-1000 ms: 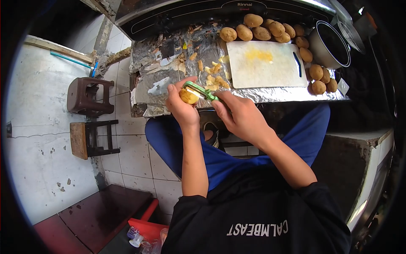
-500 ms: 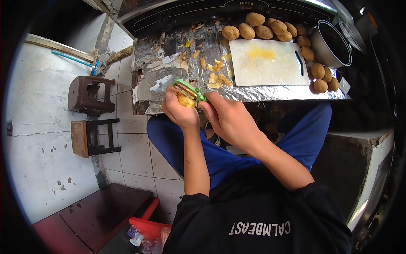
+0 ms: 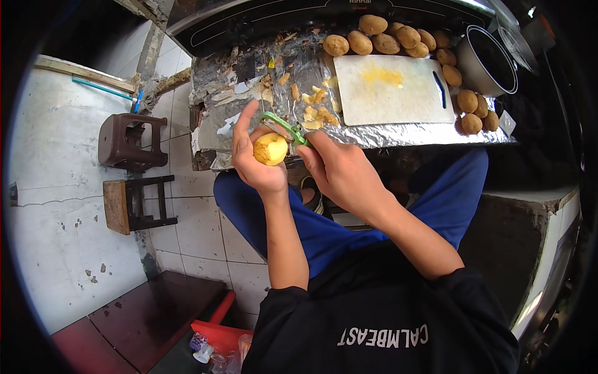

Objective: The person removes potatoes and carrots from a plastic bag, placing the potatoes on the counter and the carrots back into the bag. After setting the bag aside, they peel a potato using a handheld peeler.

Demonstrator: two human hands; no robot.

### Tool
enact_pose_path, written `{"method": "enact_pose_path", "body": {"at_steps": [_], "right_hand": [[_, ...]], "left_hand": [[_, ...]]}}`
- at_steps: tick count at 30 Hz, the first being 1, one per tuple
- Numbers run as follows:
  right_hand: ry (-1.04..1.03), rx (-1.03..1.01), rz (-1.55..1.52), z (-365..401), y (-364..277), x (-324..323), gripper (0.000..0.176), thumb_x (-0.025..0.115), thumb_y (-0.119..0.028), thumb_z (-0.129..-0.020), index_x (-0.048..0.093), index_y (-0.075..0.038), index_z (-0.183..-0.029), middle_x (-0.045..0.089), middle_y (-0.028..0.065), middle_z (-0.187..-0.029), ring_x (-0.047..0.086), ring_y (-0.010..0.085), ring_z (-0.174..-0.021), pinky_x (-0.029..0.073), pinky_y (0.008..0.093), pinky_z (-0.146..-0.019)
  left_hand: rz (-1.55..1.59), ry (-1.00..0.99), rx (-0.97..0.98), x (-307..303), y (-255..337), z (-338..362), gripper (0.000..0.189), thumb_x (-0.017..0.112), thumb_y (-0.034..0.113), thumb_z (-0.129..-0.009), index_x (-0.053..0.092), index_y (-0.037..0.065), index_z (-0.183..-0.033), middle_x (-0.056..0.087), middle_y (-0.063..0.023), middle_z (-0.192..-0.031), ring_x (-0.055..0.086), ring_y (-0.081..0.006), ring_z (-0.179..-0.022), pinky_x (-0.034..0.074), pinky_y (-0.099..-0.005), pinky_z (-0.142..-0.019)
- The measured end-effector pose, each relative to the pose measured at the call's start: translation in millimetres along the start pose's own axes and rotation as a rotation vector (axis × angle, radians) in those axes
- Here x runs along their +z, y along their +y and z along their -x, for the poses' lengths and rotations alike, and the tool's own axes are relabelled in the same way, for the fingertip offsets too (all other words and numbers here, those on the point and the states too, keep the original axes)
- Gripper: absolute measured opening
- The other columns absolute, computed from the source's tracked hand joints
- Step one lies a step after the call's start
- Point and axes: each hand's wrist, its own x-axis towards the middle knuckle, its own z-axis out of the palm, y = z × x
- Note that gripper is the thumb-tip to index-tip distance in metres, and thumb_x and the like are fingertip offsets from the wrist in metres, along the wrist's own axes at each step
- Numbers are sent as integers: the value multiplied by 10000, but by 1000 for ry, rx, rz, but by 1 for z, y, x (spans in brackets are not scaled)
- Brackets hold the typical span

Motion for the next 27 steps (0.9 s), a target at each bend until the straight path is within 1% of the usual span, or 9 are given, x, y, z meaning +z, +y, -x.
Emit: {"method": "enact_pose_path", "body": {"at_steps": [1,3,6,7,12,18,20,25,27], "right_hand": [[-26,3,-10,-1,0,-1,228,587,-210,-952,492,-15,-883,582,193,-629,604,403,-567,479,478,-509],[-53,15,-11,1,0,-2,224,587,-208,-951,494,-15,-887,581,196,-623,606,403,-568,480,479,-510],[-32,13,-18,0,1,-1,225,574,-213,-956,495,-14,-887,588,202,-616,607,407,-569,484,484,-513],[-60,15,12,-3,2,-4,228,564,-219,-959,494,-15,-885,591,205,-616,609,411,-571,487,487,-517],[-117,-3,75,-6,4,-12,241,542,-239,-968,495,-18,-883,601,208,-620,613,416,-575,496,495,-526],[42,74,164,-18,34,-4,244,573,-257,-950,516,-26,-897,633,174,-688,635,392,-613,509,488,-544],[92,1,280,-28,42,-7,233,599,-262,-930,546,-37,-905,646,152,-736,646,378,-640,512,470,-542],[162,-104,146,-36,35,-19,219,642,-245,-905,612,-30,-934,646,146,-720,640,351,-614,500,416,-537],[-19,240,-135,-41,36,-27,230,654,-242,-906,662,-17,-954,638,155,-669,624,334,-581,484,377,-537]], "left_hand": [[-3,-2,-5,1,4,-1,550,286,289,-918,523,-92,-1236,623,-176,-702,600,-217,-658,489,-286,-633],[-14,-16,39,4,6,-1,669,286,307,-896,313,-83,-1439,633,-204,-703,607,-224,-664,493,-281,-664],[-84,-52,92,3,4,-3,701,303,315,-876,276,-78,-1455,649,-208,-738,622,-228,-687,502,-284,-711],[-200,-54,151,3,2,-1,711,319,303,-859,275,-81,-1456,658,-215,-767,637,-227,-713,507,-291,-742],[-73,-97,116,-2,0,-4,722,332,288,-849,250,-78,-1465,662,-208,-785,638,-216,-710,509,-287,-740],[-140,-157,44,-18,-11,-16,670,322,294,-869,291,-60,-1437,640,-182,-677,594,-189,-636,477,-260,-653],[-113,-140,67,-17,-14,-17,627,276,277,-892,316,-32,-1435,609,-162,-622,542,-187,-592,431,-251,-605],[-142,-154,158,-17,-10,-18,659,317,343,-890,317,-42,-1425,615,-178,-637,537,-181,-576,432,-243,-604],[-131,-170,181,-18,-9,-19,682,356,378,-882,324,-51,-1411,614,-187,-642,541,-182,-570,434,-244,-604]]}}
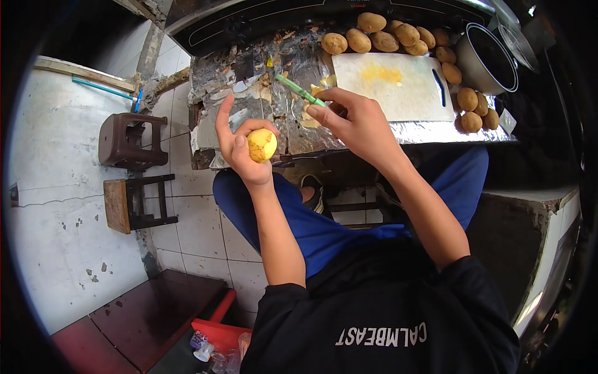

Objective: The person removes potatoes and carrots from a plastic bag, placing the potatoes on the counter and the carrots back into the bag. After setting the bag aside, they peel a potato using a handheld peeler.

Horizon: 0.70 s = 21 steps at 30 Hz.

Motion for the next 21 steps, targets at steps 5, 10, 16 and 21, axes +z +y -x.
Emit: {"method": "enact_pose_path", "body": {"at_steps": [5,10,16,21], "right_hand": [[-128,-146,-37,38,-22,7,235,643,-233,-917,627,-2,-876,597,179,-620,622,355,-575,484,409,-536],[-75,-256,-23,53,-15,37,229,631,-229,-921,577,-13,-869,600,195,-657,604,394,-592,473,462,-535],[-117,-156,-107,47,-30,39,229,617,-215,-928,578,-4,-847,577,205,-613,594,405,-575,469,460,-527],[-94,-191,-68,39,-36,30,232,611,-195,-929,575,8,-825,566,217,-602,587,413,-572,463,453,-518]], "left_hand": [[33,49,-4,1,-7,3,645,370,379,-891,371,-66,-1358,625,-207,-711,568,-186,-588,448,-243,-609],[6,67,-7,1,-8,6,575,379,300,-880,412,-43,-1340,646,-156,-727,571,-163,-574,480,-250,-603],[-302,114,235,-6,-8,4,446,356,266,-898,567,-110,-1012,532,-212,-1217,620,-204,-644,491,-284,-582],[-6,211,63,6,9,8,559,368,274,-838,365,-65,-1282,610,-225,-956,623,-238,-636,510,-307,-583]]}}
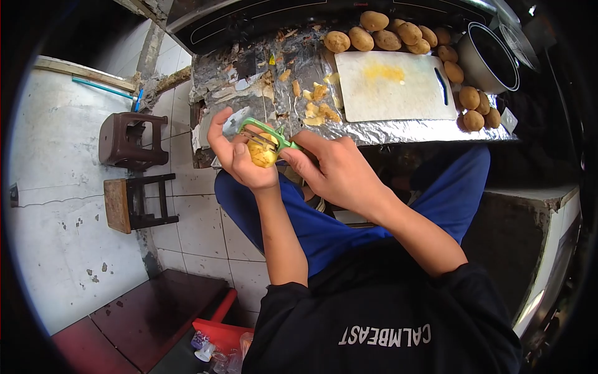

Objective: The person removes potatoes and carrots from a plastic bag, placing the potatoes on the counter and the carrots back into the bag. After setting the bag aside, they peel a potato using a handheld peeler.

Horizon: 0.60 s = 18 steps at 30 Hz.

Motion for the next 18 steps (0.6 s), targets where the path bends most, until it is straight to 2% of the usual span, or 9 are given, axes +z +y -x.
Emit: {"method": "enact_pose_path", "body": {"at_steps": [1,3,6,10,16,18], "right_hand": [[-4,10,16,1,0,-2,236,614,-196,-927,576,10,-821,566,218,-601,587,414,-574,463,452,-518],[-8,21,29,3,0,-1,240,617,-197,-925,577,13,-816,567,218,-600,587,415,-575,464,450,-518],[-12,92,-35,7,2,-2,243,622,-203,-923,581,15,-823,565,219,-597,588,415,-576,465,446,-519],[7,49,10,2,7,-5,229,624,-197,-920,585,9,-828,556,219,-582,585,421,-568,464,442,-511],[75,-13,273,1,13,3,244,623,-246,-919,550,-33,-823,583,166,-573,610,376,-540,485,453,-491],[130,-77,392,-2,17,5,262,625,-273,-918,532,-49,-818,610,141,-607,620,351,-532,495,453,-479]], "left_hand": [[2,-1,0,-2,2,-1,559,368,274,-838,365,-65,-1282,610,-225,-956,623,-238,-636,510,-307,-583],[132,-94,-63,-7,6,-2,588,415,305,-847,330,-15,-1333,616,-224,-694,638,-264,-665,526,-316,-656],[126,-79,-41,-6,3,2,583,412,297,-846,332,-7,-1336,620,-253,-715,627,-267,-633,523,-317,-636],[166,-112,-41,-1,4,2,587,413,298,-847,330,-14,-1337,618,-253,-710,620,-262,-620,521,-323,-635],[59,-87,-31,3,0,1,636,384,305,-816,331,-29,-1355,606,-222,-655,576,-249,-602,477,-311,-648],[47,-74,-68,6,-3,-1,663,377,321,-827,326,-29,-1387,607,-204,-652,564,-227,-563,461,-290,-575]]}}
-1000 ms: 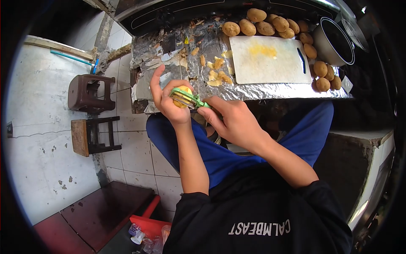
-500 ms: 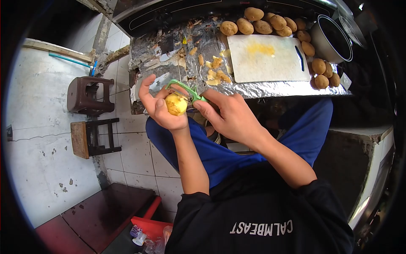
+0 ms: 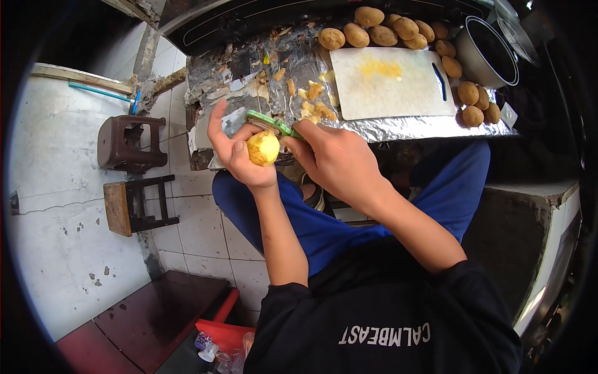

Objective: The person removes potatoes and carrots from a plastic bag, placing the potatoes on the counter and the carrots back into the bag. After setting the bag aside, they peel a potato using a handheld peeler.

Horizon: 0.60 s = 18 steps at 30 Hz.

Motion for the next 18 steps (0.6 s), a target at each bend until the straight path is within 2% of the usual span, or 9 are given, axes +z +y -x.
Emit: {"method": "enact_pose_path", "body": {"at_steps": [4,6,7,8,10,11,14,16,18], "right_hand": [[110,35,62,-14,21,2,230,641,-268,-903,557,-60,-855,627,115,-666,626,341,-541,500,435,-474],[197,27,147,-20,42,6,211,673,-265,-871,584,-76,-894,623,100,-694,637,332,-578,506,420,-488],[145,43,220,-23,50,5,208,698,-251,-842,609,-91,-941,618,89,-707,644,326,-612,515,412,-523],[149,41,217,-25,56,3,208,698,-251,-842,609,-91,-941,618,89,-707,644,326,-612,515,412,-523],[198,34,145,-27,63,-1,215,703,-234,-831,615,-84,-957,646,100,-749,645,338,-633,510,428,-549],[160,80,-30,-29,64,-4,219,686,-239,-862,615,-49,-944,647,136,-721,632,359,-615,483,436,-545],[15,265,-191,-28,57,-12,248,656,-249,-902,601,-7,-903,619,177,-650,611,371,-583,458,421,-534],[16,277,-392,-22,41,-14,286,615,-261,-938,586,16,-873,561,186,-563,588,352,-533,443,401,-524],[-60,311,-466,-16,28,-14,295,607,-274,-940,584,12,-873,579,167,-587,580,323,-526,447,387,-531]], "left_hand": [[41,-19,-70,-15,-14,-7,664,365,340,-863,307,-12,-1423,615,-187,-673,534,-193,-507,443,-290,-522],[571,-65,-326,-25,-20,-9,645,356,341,-867,353,12,-1422,588,-139,-638,405,-152,-438,331,-269,-428],[667,-36,-403,-23,-22,-8,612,364,335,-883,384,34,-1415,562,-109,-642,301,-123,-417,241,-261,-392],[664,-39,-399,-25,-24,-9,612,364,335,-883,384,34,-1415,562,-109,-642,301,-123,-417,241,-261,-392],[1078,-53,-593,-28,-32,-7,577,366,323,-902,393,39,-1403,560,-103,-673,315,-109,-421,253,-258,-397],[1121,-125,-574,-28,-36,-6,530,386,324,-936,426,27,-1374,575,-109,-751,336,-98,-441,252,-252,-400],[1163,-67,-685,-24,-35,-3,507,405,325,-956,453,7,-1347,573,-123,-834,364,-95,-468,245,-240,-400],[1184,-60,-706,-19,-34,1,502,413,327,-962,459,1,-1341,588,-152,-934,390,-96,-480,264,-231,-396],[1192,-52,-727,-16,-31,4,497,420,328,-967,465,-4,-1334,603,-181,-1035,415,-96,-491,283,-223,-393]]}}
